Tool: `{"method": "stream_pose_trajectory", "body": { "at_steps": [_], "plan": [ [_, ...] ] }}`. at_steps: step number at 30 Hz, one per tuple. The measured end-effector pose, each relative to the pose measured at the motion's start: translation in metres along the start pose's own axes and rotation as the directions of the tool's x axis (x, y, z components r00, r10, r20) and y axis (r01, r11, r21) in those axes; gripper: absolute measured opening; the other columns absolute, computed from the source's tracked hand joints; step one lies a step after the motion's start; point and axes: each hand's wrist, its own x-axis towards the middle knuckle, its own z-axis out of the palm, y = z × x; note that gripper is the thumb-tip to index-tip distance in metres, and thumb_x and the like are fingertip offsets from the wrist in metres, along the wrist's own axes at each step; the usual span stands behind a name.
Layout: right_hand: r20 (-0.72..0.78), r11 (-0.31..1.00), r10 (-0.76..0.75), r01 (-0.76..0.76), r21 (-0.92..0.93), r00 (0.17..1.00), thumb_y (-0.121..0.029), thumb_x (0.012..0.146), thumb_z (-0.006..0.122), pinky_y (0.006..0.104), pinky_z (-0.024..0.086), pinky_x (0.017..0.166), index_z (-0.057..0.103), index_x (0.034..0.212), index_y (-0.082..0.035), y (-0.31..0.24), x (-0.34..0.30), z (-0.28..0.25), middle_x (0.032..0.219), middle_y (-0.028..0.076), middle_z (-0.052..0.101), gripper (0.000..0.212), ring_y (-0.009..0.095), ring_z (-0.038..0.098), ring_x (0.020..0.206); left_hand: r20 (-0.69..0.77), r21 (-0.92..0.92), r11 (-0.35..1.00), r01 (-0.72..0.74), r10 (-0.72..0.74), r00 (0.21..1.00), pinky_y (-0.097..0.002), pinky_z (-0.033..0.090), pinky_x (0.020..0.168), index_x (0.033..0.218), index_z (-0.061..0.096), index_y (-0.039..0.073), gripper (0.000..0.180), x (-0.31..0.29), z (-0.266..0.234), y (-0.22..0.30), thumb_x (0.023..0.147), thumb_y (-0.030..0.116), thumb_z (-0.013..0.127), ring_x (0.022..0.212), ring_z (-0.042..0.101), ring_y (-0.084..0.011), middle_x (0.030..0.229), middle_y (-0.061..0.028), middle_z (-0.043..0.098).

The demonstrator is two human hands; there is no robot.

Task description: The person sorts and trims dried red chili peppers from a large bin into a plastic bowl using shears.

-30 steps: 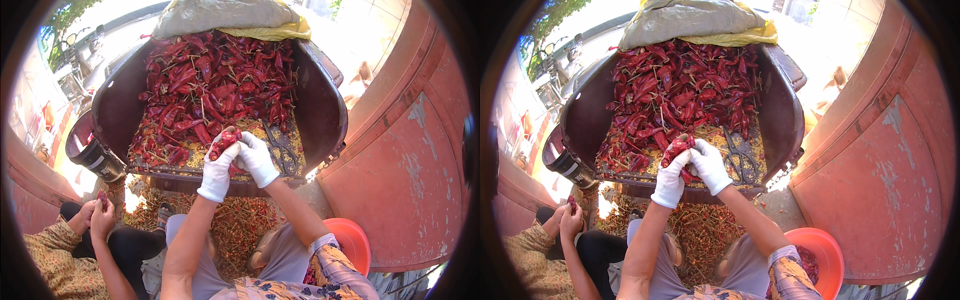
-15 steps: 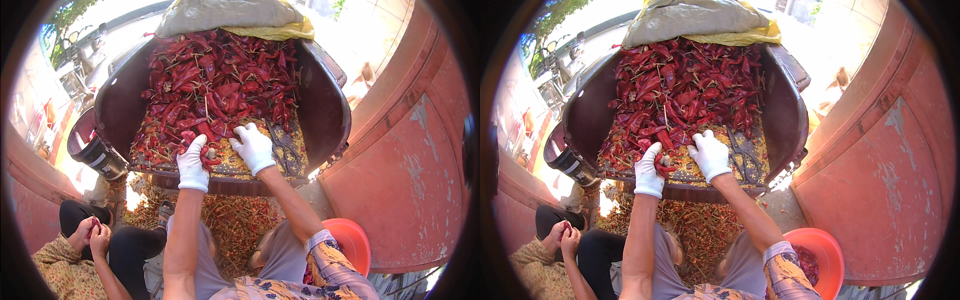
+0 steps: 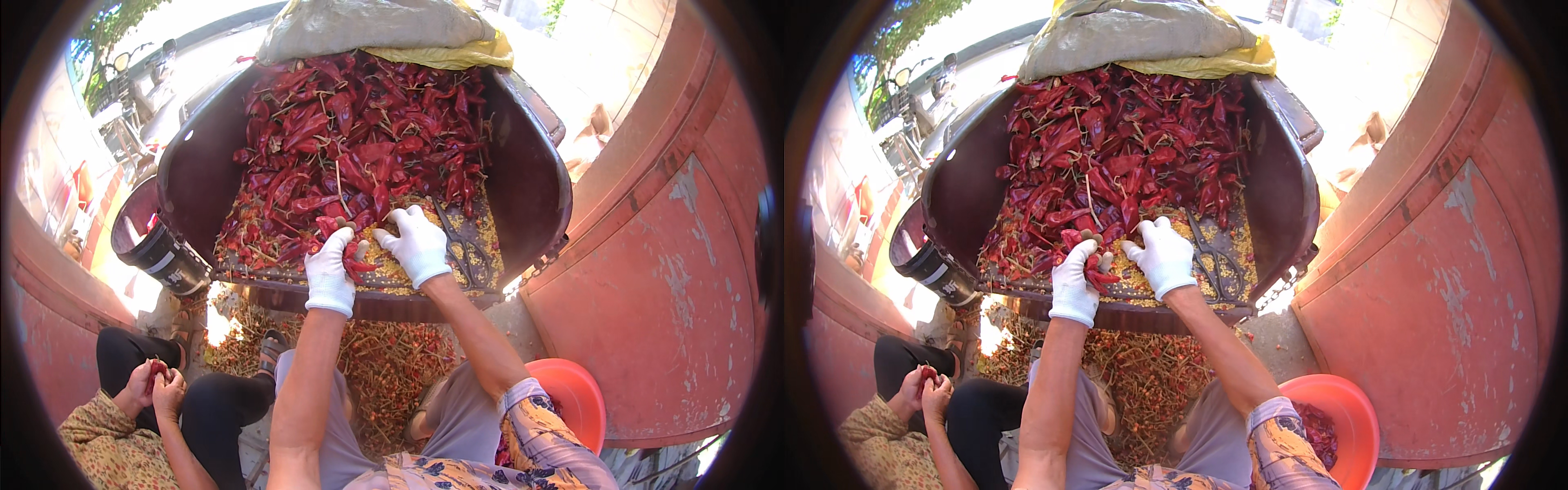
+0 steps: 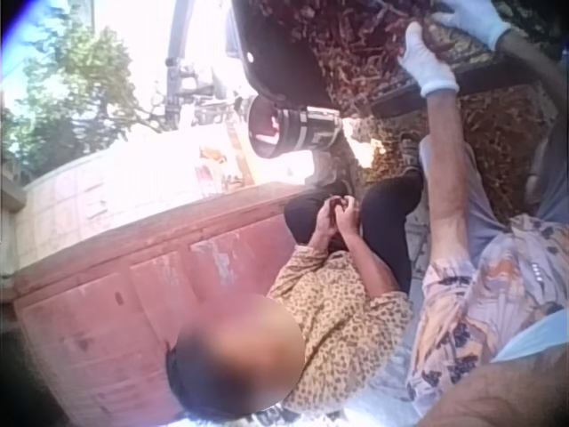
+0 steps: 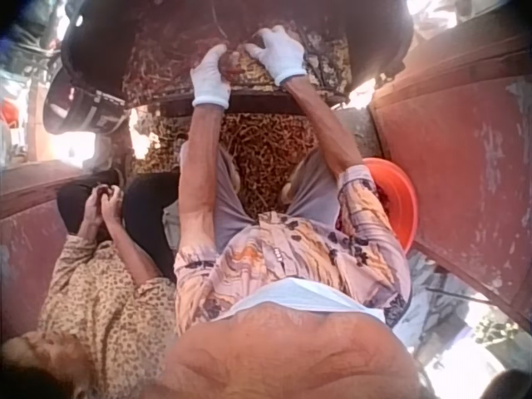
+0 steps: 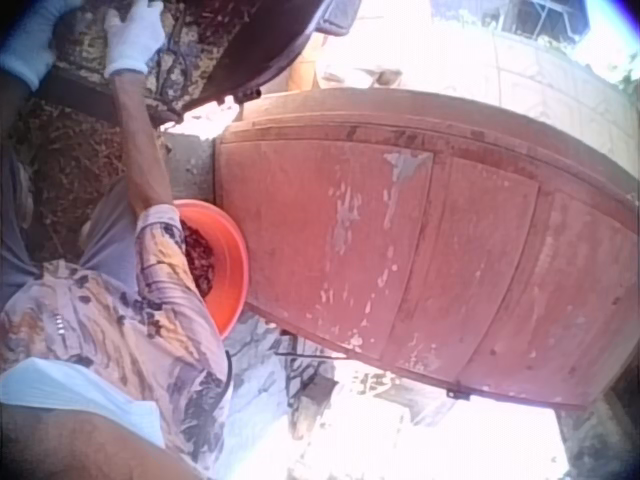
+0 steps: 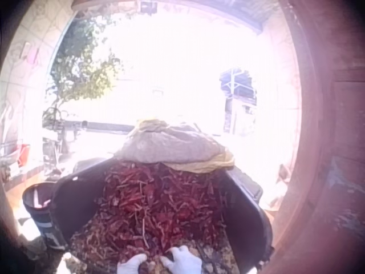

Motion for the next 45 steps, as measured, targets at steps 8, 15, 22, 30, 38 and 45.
{"method": "stream_pose_trajectory", "body": {
  "at_steps": [8, 15, 22, 30, 38, 45],
  "plan": [
    [-0.049, 0.998, 0.012, -0.009, 0.055, 0.999, -0.034, 0.083, 0.069, 0.0418, 0.052, 0.066, 0.062, 0.106, -0.014, -0.011, 0.005, -0.004, 0.09, 0.01, 0.061, 0.032, 0.032, 0.065, 0.079, 0.011, 0.017, 1.0, -0.003, 0.003, 1.0, -0.0315, 0.059, 0.071, 0.103, 0.066, 0.008, 0.017, 0.004, 0.002, -0.004, 0.087, 0.002, 0.064, 0.087, 0.06, -0.012, 0.103, -0.0039, 0.066],
    [-0.118, 0.993, 0.083, -0.073, 0.09, 0.99, -0.019, 0.083, 0.068, 0.0392, 0.053, 0.074, 0.055, 0.121, -0.007, 0.004, 0.012, 0.003, 0.102, 0.016, 0.066, 0.042, 0.031, 0.067, 0.088, 0.032, 0.053, 0.998, -0.027, 0.025, 0.999, -0.032, 0.06, 0.07, 0.106, 0.065, 0.006, 0.021, 0.005, 0.006, -0.011, 0.086, 0.002, 0.065, 0.083, 0.061, -0.0121, 0.103, -0.0056, 0.066],
    [0.198, 0.662, 0.12, -0.227, 0.714, 0.973, -0.009, 0.086, 0.066, 0.0291, 0.052, 0.07, 0.059, 0.108, -0.002, -0.021, -0.008, -0.03, 0.091, 0.008, 0.069, 0.024, 0.013, 0.065, 0.078, 0.197, 0.019, 0.997, -0.071, 0.066, 0.978, -0.0267, 0.054, 0.064, 0.105, 0.067, 0.006, 0.025, 0.002, 0.013, -0.009, 0.081, 0.001, 0.072, 0.078, 0.063, -0.0114, 0.093, -0.0016, 0.066],
    [0.462, 0.544, 0.074, -0.424, 0.724, 0.884, -0.014, 0.092, 0.063, 0.0224, 0.047, 0.063, 0.066, 0.111, -0.002, -0.002, -0.004, -0.058, 0.09, 0.0, 0.066, 0.022, 0.004, 0.055, 0.071, 0.251, 0.158, 0.972, -0.175, 0.132, 0.959, -0.0237, 0.051, 0.059, 0.098, 0.067, 0.007, 0.016, -0.002, 0.013, -0.008, 0.084, 0.009, 0.073, 0.068, 0.061, -0.0081, 0.082, 0.0004, 0.066],
    [0.144, 0.565, 0.007, -0.123, 0.816, 0.99, -0.006, 0.085, 0.069, 0.0241, 0.048, 0.072, 0.068, 0.098, -0.003, 0.0, -0.001, -0.06, 0.092, 0.003, 0.063, 0.013, 0.01, 0.059, 0.084, 0.441, 0.399, 0.883, -0.247, 0.051, 0.896, -0.0229, 0.047, 0.07, 0.104, 0.067, 0.006, 0.021, -0.02, 0.02, -0.013, 0.084, 0.012, 0.072, 0.078, 0.057, -0.0051, 0.089, 0.004, 0.065],
    [0.045, 0.66, -0.102, 0.034, 0.75, 0.994, -0.003, 0.083, 0.068, 0.0249, 0.046, 0.063, 0.064, 0.094, -0.004, -0.006, -0.006, -0.069, 0.088, 0.003, 0.06, 0.012, 0.012, 0.057, 0.074, 0.384, 0.337, 0.94, -0.045, -0.094, 0.919, -0.0226, 0.044, 0.059, 0.09, 0.065, 0.007, 0.009, -0.023, 0.018, -0.012, 0.082, 0.007, 0.069, 0.067, 0.055, -0.0064, 0.078, 0.0034, 0.061]
  ]
}}
